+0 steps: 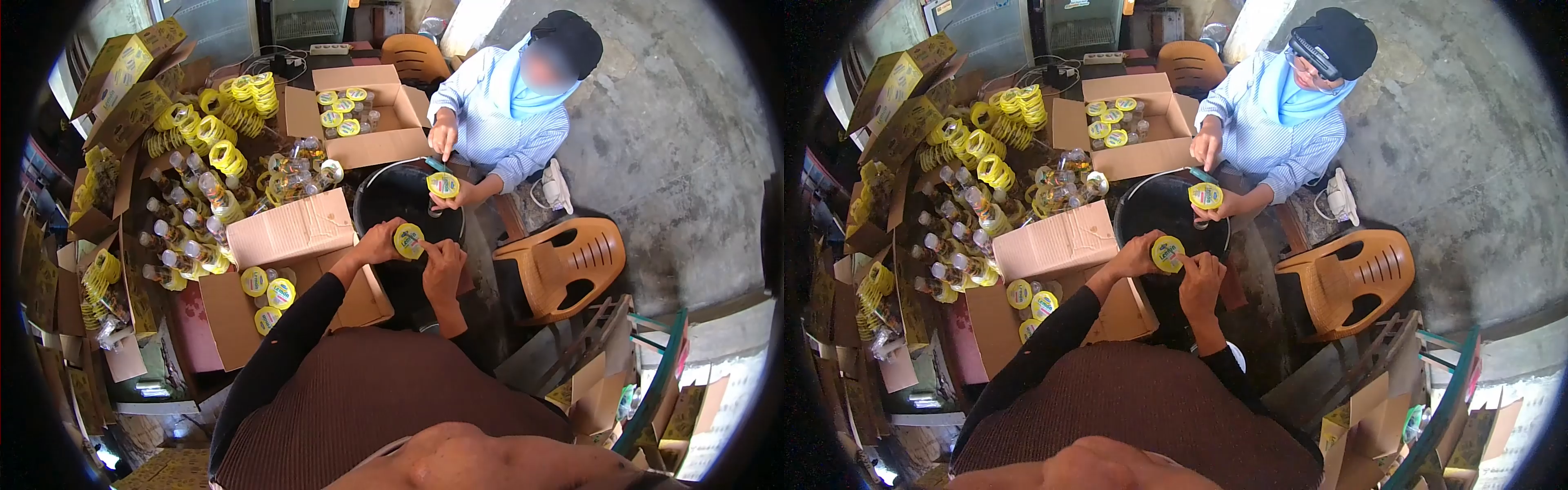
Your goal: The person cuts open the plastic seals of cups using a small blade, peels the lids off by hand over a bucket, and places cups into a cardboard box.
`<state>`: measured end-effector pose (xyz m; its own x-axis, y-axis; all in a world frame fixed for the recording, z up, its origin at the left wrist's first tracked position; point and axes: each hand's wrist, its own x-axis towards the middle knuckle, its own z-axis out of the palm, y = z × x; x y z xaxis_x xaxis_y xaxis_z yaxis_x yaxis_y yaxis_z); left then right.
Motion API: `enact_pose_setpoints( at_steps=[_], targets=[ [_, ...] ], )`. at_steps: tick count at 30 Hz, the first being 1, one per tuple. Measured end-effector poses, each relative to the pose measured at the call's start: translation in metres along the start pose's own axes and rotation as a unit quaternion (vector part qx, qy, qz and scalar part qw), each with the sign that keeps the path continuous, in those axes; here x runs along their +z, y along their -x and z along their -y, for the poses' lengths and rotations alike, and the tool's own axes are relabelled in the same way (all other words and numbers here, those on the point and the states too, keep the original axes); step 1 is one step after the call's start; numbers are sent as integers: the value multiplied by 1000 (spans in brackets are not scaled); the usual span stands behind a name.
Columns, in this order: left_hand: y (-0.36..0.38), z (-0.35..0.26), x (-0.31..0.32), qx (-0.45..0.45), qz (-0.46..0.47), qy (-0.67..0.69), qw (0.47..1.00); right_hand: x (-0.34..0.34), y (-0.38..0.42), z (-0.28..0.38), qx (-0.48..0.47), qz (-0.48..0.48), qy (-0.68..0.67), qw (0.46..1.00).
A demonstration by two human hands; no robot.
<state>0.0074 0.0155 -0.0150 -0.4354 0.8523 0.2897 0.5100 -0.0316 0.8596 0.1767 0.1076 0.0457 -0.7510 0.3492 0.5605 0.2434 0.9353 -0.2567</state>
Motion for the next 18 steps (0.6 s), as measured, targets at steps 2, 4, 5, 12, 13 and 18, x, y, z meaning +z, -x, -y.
enact_pose_setpoints(
  at_steps=[2,4,5,12,13,18],
  targets=[
    [-1,-2,-2,-7,3,12,1000,3,0,1,-1,-2,-4,1000],
    [0,-3,-2,-3,0,6,1000,7,1,1,-11,-6,-9,1000],
    [0,-3,-2,1,-4,-1,1000,7,1,1,-10,-7,-9,1000],
    [0,-2,1,-8,-2,21,1000,2,9,-9,0,12,10,1000],
    [0,-2,1,-2,-1,0,1000,0,9,-11,0,12,14,1000],
    [-2,-8,-7,-35,29,13,999,-23,4,-16,9,5,24,1000]
  ],
)
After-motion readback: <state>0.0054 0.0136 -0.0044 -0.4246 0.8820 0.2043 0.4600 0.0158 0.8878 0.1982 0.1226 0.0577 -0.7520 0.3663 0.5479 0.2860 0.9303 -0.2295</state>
